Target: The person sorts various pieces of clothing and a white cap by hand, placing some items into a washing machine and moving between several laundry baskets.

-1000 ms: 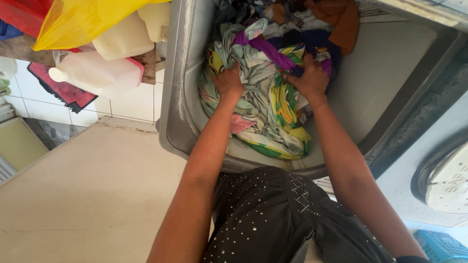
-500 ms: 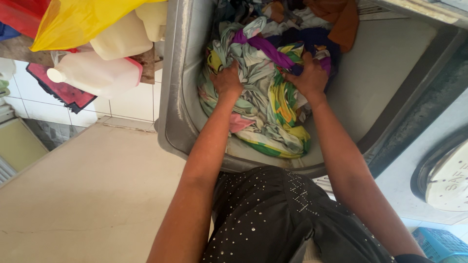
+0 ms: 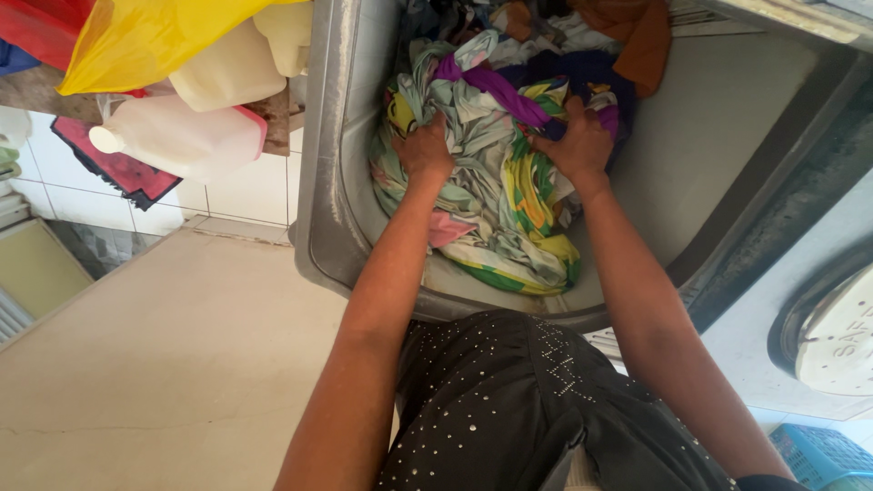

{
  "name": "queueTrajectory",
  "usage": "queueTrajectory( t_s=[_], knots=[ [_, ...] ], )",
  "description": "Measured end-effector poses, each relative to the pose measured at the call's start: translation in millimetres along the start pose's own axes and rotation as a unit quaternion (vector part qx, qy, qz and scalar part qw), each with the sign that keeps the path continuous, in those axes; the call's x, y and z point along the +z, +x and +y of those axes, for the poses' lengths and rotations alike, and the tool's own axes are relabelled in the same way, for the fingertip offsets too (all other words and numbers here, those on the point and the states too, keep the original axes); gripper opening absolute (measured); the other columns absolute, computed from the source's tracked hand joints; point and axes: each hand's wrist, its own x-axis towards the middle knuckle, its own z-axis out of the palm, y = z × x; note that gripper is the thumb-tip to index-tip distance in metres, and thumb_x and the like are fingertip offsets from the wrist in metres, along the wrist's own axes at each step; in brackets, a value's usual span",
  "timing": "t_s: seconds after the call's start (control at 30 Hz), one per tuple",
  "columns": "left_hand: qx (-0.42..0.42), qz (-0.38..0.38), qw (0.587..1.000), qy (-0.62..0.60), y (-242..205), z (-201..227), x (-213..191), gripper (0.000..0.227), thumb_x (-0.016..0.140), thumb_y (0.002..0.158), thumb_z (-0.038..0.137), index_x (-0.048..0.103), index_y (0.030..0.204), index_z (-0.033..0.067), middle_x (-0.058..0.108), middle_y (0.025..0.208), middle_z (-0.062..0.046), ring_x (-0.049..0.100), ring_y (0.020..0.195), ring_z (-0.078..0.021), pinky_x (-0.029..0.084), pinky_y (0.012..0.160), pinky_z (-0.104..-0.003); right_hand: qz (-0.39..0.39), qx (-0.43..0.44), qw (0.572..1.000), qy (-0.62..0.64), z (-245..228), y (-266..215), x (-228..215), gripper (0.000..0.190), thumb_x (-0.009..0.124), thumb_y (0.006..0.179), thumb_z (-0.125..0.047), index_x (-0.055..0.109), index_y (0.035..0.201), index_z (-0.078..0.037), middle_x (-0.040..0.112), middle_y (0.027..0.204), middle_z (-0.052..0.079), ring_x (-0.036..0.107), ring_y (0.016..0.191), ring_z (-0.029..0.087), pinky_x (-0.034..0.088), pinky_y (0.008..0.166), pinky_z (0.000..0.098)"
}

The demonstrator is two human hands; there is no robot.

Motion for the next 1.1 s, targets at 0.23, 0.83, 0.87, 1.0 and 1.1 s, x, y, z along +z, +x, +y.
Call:
queueTrajectory(
  t_s=[0.23, 0.83, 0.87, 1.0, 1.1],
  knots=[
    [-0.005, -0.011, 1.0, 0.007, 1.4, 0.5, -0.7, 0.076, 0.082, 0.078, 0.016, 0.046, 0.144, 0.0226, 0.074, 0.114, -0.011, 0.069, 0.111, -0.0328, 0.037, 0.107, -0.059, -0.004, 0.004, 1.0, -0.004, -3.4, 0.4, -3.0, 0.078, 0.096, 0.068, -0.049, 0.059, 0.122, -0.008, 0.071, 0.101, 0.021, 0.072, 0.087, 0.039, 0.057, 0.067, 0.0508],
    [-0.01, -0.032, 0.999, 0.015, -0.7, 3.1, -6.3, 0.077, 0.083, 0.078, 0.016, 0.046, 0.145, 0.0237, 0.073, 0.116, -0.01, 0.068, 0.112, -0.0321, 0.037, 0.108, -0.058, -0.028, 0.021, 0.999, -0.022, 0.9, 3.2, 2.8, 0.08, 0.096, 0.067, -0.052, 0.057, 0.12, -0.007, 0.07, 0.099, 0.021, 0.072, 0.085, 0.038, 0.057, 0.065, 0.0505],
    [-0.01, -0.026, 1.0, 0.014, -0.3, 2.8, -5.8, 0.077, 0.082, 0.077, 0.015, 0.046, 0.145, 0.024, 0.073, 0.116, -0.01, 0.068, 0.112, -0.032, 0.037, 0.107, -0.058, -0.019, 0.015, 0.999, -0.022, 0.5, 2.9, 2.3, 0.08, 0.096, 0.067, -0.051, 0.057, 0.122, -0.007, 0.07, 0.1, 0.021, 0.072, 0.085, 0.038, 0.057, 0.065, 0.0509],
    [-0.01, -0.025, 0.999, 0.017, 1.7, 2.0, -2.5, 0.076, 0.082, 0.078, 0.016, 0.046, 0.145, 0.0243, 0.072, 0.117, -0.011, 0.068, 0.112, -0.0323, 0.038, 0.106, -0.058, -0.016, 0.012, 1.0, -0.017, -0.5, 1.9, 0.0, 0.081, 0.096, 0.066, -0.05, 0.057, 0.123, -0.007, 0.07, 0.1, 0.022, 0.071, 0.086, 0.04, 0.057, 0.066, 0.052],
    [-0.009, -0.021, 1.0, 0.014, 2.4, 0.4, 0.3, 0.077, 0.081, 0.077, 0.014, 0.046, 0.145, 0.0239, 0.073, 0.116, -0.01, 0.069, 0.112, -0.0321, 0.038, 0.106, -0.058, -0.024, 0.012, 1.0, -0.005, -1.5, 2.5, -1.4, 0.081, 0.096, 0.068, -0.05, 0.057, 0.124, -0.007, 0.07, 0.101, 0.023, 0.071, 0.087, 0.04, 0.057, 0.067, 0.0521]
  ],
)
